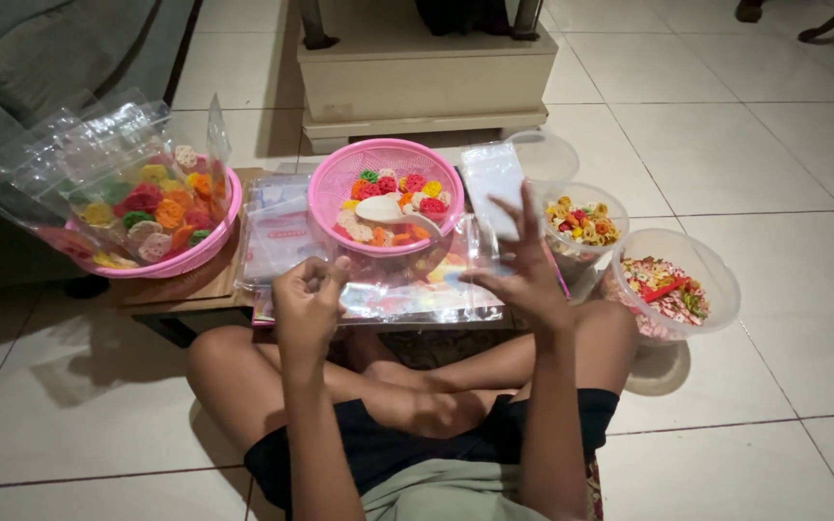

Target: Packing various colorful snacks into small plastic bags manually while sitting on the floor.

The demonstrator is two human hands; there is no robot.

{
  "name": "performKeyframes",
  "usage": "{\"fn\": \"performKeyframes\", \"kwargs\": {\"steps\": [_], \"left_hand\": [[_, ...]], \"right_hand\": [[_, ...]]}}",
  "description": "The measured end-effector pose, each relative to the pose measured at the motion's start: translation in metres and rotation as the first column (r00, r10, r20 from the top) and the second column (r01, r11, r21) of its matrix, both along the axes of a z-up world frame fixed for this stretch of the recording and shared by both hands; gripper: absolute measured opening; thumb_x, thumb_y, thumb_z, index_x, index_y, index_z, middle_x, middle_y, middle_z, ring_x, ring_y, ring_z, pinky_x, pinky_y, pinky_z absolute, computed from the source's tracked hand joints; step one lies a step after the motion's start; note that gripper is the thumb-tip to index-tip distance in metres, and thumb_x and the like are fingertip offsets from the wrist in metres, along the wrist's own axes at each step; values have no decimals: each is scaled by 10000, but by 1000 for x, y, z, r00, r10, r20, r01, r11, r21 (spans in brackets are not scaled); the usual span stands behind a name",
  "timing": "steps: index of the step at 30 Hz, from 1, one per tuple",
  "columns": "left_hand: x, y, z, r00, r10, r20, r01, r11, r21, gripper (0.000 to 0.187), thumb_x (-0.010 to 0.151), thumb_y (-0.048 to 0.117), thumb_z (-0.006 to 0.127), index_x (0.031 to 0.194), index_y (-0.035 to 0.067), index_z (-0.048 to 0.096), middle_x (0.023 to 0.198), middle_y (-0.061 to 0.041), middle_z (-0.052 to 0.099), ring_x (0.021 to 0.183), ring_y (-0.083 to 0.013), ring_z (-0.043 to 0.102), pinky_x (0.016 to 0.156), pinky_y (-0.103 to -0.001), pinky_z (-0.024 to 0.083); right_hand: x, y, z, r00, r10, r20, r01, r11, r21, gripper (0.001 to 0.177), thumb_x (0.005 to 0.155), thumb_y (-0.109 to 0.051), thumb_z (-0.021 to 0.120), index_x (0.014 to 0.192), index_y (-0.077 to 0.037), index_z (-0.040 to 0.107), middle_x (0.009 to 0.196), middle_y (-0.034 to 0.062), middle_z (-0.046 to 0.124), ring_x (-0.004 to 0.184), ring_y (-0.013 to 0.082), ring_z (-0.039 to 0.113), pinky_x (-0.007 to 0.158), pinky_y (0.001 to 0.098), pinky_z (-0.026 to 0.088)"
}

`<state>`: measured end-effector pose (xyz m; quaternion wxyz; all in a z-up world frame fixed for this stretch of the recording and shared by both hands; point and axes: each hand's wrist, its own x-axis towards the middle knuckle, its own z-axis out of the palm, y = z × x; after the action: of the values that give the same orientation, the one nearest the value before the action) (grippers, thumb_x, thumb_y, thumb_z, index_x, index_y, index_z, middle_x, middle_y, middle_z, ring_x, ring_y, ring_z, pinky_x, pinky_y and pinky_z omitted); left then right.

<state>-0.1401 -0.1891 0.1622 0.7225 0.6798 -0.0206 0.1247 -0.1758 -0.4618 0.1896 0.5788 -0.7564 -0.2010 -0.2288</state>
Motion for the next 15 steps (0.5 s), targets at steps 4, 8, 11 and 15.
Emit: {"fn": "performKeyframes", "kwargs": {"steps": [4,8,11,15], "left_hand": [[1,-4,1,997,-38,-63,32,995,-99,265,914,153,767,687,78,655,411,-41,462,282,-81,376,274,-217,276],[-4,2,10,990,-54,-132,26,979,-203,192,926,119,721,749,72,665,458,-31,423,273,-88,330,249,-240,268],[-2,8,13,980,-132,-147,86,954,-286,75,912,90,678,865,33,696,467,-17,379,271,-83,309,249,-241,269],[-3,8,18,963,-265,-47,197,813,-547,285,928,160,562,1193,56,582,435,-64,324,280,-164,343,352,-297,369]], "right_hand": [[10,9,-9,958,-133,252,198,946,-255,409,814,-127,856,1211,-125,757,1565,229,375,1399,518,428,1150,663,349],[12,18,-16,782,-232,579,444,859,-255,227,917,-13,725,1058,-165,817,892,10,770,800,234,753,970,417,564],[2,25,-10,778,-280,562,492,828,-268,250,919,-7,717,1099,-160,799,896,-5,757,727,206,727,818,332,607],[-1,11,-13,820,-219,529,369,909,-195,348,909,35,666,1215,-82,783,950,50,750,704,179,727,754,305,614]]}}
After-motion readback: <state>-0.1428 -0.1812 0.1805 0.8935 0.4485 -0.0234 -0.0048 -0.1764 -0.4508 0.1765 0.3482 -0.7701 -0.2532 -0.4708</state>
